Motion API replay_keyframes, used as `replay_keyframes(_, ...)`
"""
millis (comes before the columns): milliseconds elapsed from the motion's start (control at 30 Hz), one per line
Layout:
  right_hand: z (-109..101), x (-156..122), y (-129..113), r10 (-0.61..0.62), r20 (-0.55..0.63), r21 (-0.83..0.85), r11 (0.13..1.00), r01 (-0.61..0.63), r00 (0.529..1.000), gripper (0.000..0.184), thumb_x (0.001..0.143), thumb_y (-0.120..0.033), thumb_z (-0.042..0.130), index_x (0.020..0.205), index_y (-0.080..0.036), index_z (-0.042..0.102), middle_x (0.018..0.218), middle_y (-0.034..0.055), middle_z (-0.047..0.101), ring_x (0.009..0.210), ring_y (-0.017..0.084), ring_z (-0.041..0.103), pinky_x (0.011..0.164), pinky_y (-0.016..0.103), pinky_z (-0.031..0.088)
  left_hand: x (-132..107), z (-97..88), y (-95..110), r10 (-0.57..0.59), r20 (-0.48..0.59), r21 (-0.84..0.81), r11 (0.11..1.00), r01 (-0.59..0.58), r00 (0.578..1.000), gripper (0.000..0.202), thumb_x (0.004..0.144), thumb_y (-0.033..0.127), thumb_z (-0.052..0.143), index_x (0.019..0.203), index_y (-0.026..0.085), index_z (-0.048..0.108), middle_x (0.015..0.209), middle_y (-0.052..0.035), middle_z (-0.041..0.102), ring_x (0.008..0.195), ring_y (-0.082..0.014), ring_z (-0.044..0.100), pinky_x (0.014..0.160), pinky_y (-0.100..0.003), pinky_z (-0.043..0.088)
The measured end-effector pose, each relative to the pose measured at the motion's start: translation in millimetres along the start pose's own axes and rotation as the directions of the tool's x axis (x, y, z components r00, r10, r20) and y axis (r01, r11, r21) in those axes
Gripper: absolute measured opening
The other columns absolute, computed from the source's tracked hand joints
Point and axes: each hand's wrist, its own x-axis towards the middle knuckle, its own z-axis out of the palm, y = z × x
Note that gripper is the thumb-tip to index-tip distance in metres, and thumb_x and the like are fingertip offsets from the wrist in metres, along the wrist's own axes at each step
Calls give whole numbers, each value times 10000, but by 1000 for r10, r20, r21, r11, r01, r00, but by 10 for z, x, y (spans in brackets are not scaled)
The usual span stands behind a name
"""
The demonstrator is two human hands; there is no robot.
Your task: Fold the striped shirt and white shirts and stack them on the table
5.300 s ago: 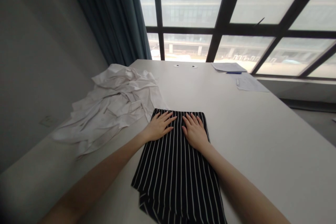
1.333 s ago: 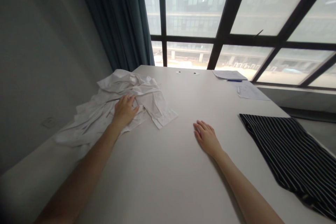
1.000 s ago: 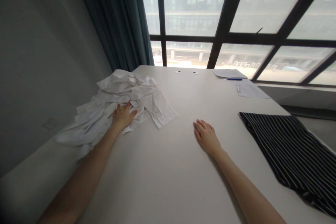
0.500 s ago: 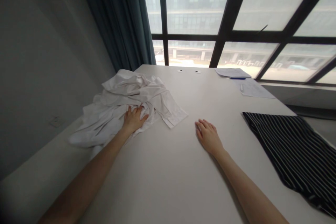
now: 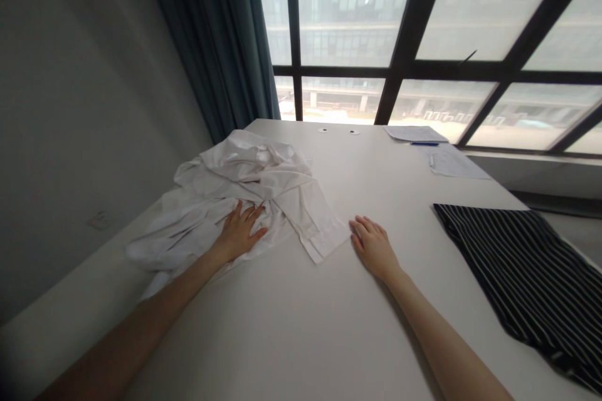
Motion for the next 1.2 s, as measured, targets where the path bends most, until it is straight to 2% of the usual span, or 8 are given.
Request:
replay_keyframes(300,10,-26,68,-25,19,37,999,25,1000,407,962,-254,348,1284,-196,590,1384,121,567,1312,256,480,1067,482,392,-37,-10,-319,167,29,-52,985,-165,986,663,910,523,482,1481,200,388,1471,-122,456,1466,-379,143,1141,-567,250)
replay_keyframes(500,4,-26,105,-14,-9,133,991,15,1000,391,983,-284,331,1280,-184,564,1338,115,596,1257,231,526,1055,440,419,-27,-147,-746,346,102,-81,937,-339,933,649,918,540,437,1450,168,433,1479,-135,446,1479,-324,143,1169,-488,219)
replay_keyframes(600,-9,-17,91,-5,-17,149,989,7,1000,388,988,-316,330,1273,-188,561,1322,120,604,1236,236,542,1041,439,432,6,-221,-952,368,143,-70,930,-361,919,655,898,564,448,1435,191,457,1478,-122,456,1480,-308,155,1169,-465,221)
replay_keyframes(867,-36,-17,42,-11,-26,107,994,14,1000,380,984,-323,338,1267,-201,560,1305,118,611,1229,241,544,1026,435,439,32,-303,-1243,325,139,-45,946,-321,936,610,872,544,462,1393,229,510,1477,-78,474,1474,-268,204,1164,-425,238)
replay_keyframes(1000,-49,-17,2,4,-24,74,997,-2,1000,383,981,-327,340,1257,-199,572,1298,120,613,1226,252,540,1016,448,437,71,-507,-1339,232,145,-159,965,-209,962,608,808,533,529,1334,231,575,1459,-75,497,1416,-293,341,1134,-426,293)
replay_keyframes(1067,-60,-16,-26,15,-13,57,998,-14,1000,385,981,-327,342,1255,-188,574,1309,125,604,1234,261,530,1015,456,431,159,-681,-1359,197,168,-285,948,-143,966,526,812,503,502,1234,225,650,1359,-58,598,1289,-288,500,1084,-414,365)
replay_keyframes(1133,-68,-15,-47,22,-9,43,999,-22,1000,384,980,-327,348,1256,-184,574,1317,128,596,1237,265,524,1012,459,429,297,-855,-1309,153,174,-380,922,-77,973,415,831,436,460,1063,209,718,1148,-31,718,1083,-245,627,1002,-383,445)
replay_keyframes(1200,-69,-14,-53,23,-11,37,999,-23,1000,380,977,-326,356,1256,-192,576,1316,126,597,1232,262,528,1007,455,432,471,-974,-1166,-19,14,-362,932,23,1000,359,820,378,476,975,171,725,1002,-53,746,946,-226,654,937,-376,486)
